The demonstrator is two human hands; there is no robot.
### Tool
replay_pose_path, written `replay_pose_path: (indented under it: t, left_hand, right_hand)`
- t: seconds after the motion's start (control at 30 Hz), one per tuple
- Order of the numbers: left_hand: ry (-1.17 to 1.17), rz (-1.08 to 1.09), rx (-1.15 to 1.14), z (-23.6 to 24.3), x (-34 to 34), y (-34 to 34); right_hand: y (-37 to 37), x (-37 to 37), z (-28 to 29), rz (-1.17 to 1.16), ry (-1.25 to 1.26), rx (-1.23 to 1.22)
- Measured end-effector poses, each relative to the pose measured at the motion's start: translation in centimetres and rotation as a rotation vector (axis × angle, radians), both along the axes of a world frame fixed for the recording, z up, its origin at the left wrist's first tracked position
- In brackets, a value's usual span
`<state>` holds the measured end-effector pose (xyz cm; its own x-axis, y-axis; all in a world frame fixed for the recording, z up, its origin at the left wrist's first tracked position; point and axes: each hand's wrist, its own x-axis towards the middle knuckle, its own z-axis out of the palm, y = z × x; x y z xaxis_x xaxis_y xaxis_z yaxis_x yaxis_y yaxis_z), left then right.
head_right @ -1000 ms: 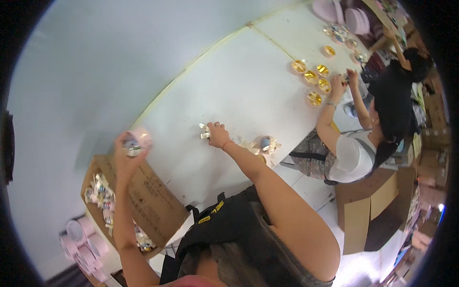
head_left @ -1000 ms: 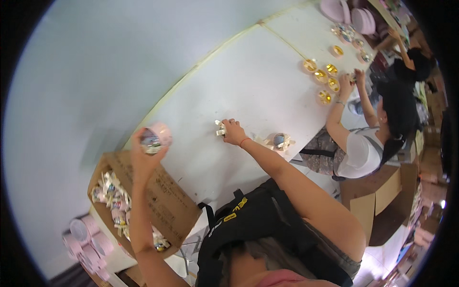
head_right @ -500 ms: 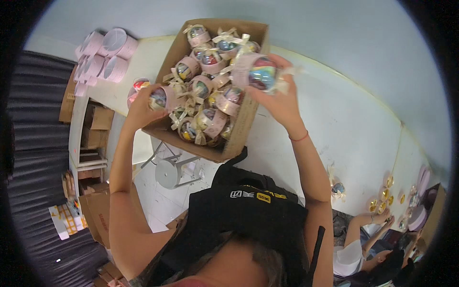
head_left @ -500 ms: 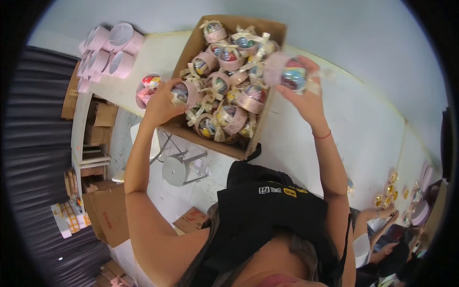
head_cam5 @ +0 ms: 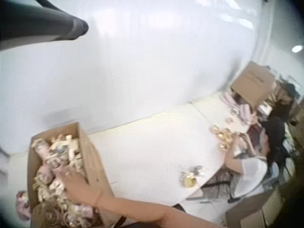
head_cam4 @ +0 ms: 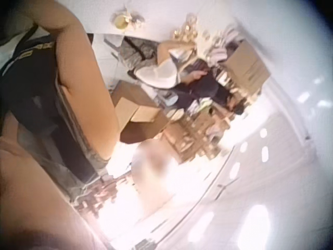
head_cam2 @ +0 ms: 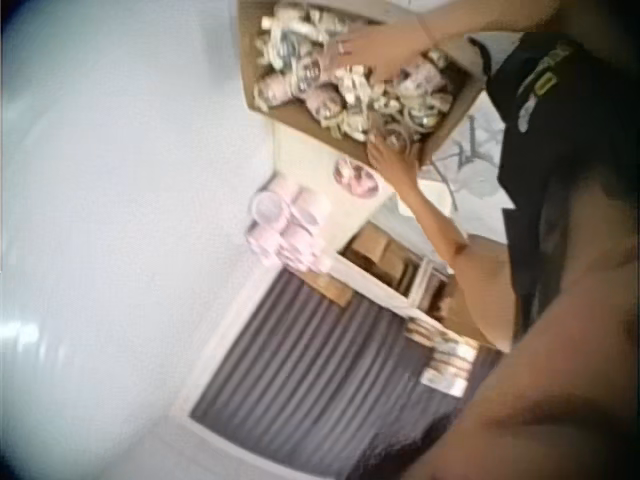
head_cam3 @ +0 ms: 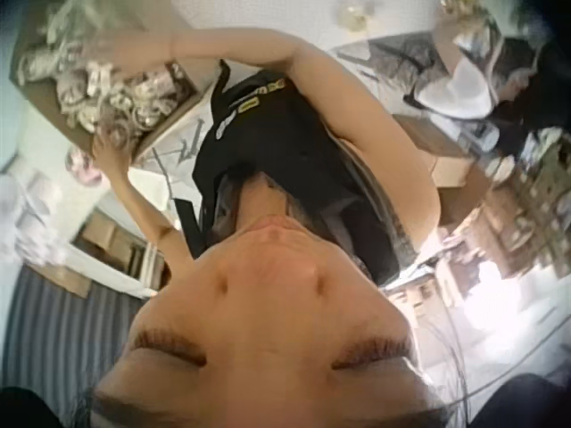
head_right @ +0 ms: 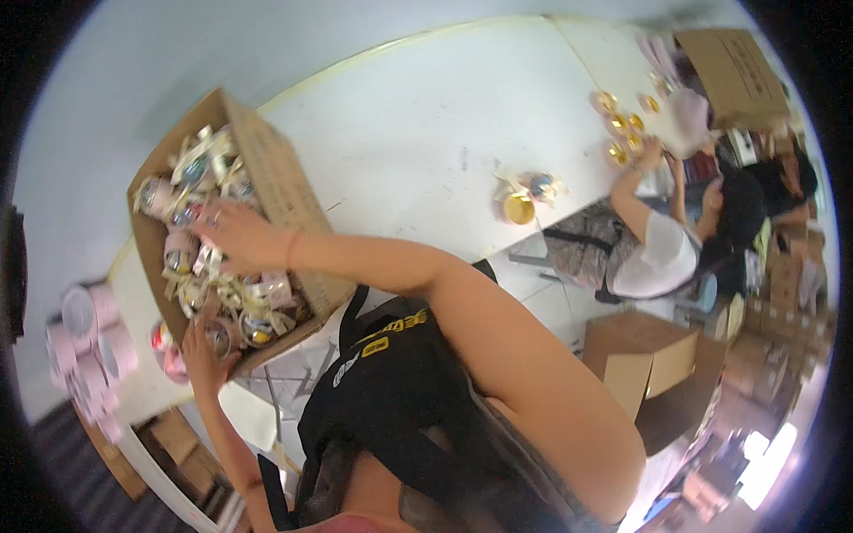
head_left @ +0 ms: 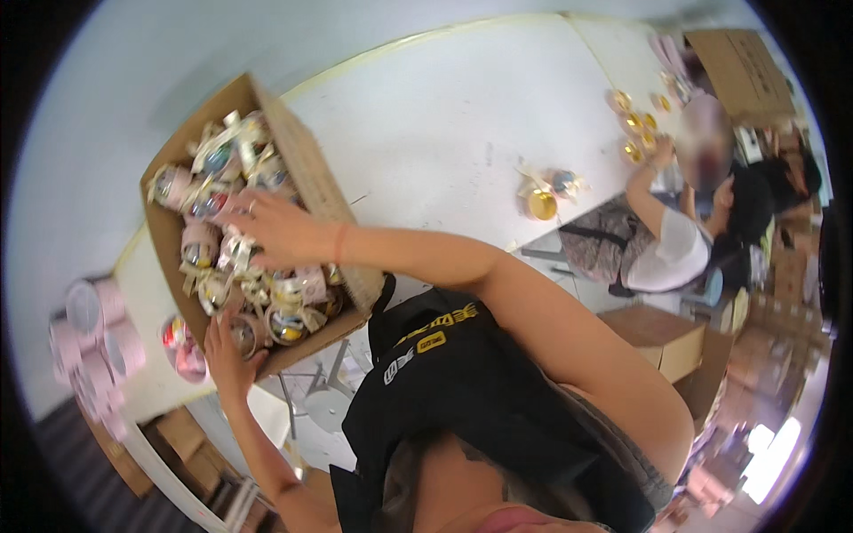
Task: The person repeatedly picks up small decorative items from a cardboard box and places them onto a white table. They also handle small round containers and ribbons, arranging them on the table alongside the decorative items.
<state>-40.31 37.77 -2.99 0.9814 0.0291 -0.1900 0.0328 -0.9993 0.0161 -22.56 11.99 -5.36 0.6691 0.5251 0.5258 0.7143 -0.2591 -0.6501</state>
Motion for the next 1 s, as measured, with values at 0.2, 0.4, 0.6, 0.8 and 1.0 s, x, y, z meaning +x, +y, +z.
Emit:
replay_pose_path:
  t: [0.2,0.4,0.6,0.8,1.0]
  left_hand:
    - [-0.509,0.216,-1.003,5.1,-2.5,-10.9]
    - [0.161,0.051,-1.609,2.2,-1.0,-26.3]
    - [0.573,-0.098,-1.364,-5.1,6.5,-41.1]
    - [0.540,-0.137,-1.250,-12.9,12.0,-54.1]
    - [0.368,-0.087,-1.085,-17.2,12.7,-60.0]
  right_hand:
    - [-19.4,-5.5,-6.1,-0.466,0.073,0.214]
    - [-44.9,-11.0,-19.4,-1.509,0.450,-0.428]
    - [-55.0,-8.4,-31.2,-1.298,0.739,-0.302]
    - [-56.7,-0.1,-27.3,-1.340,0.847,-0.029]
    - [-55.4,1.1,-27.1,-1.123,0.752,-0.048]
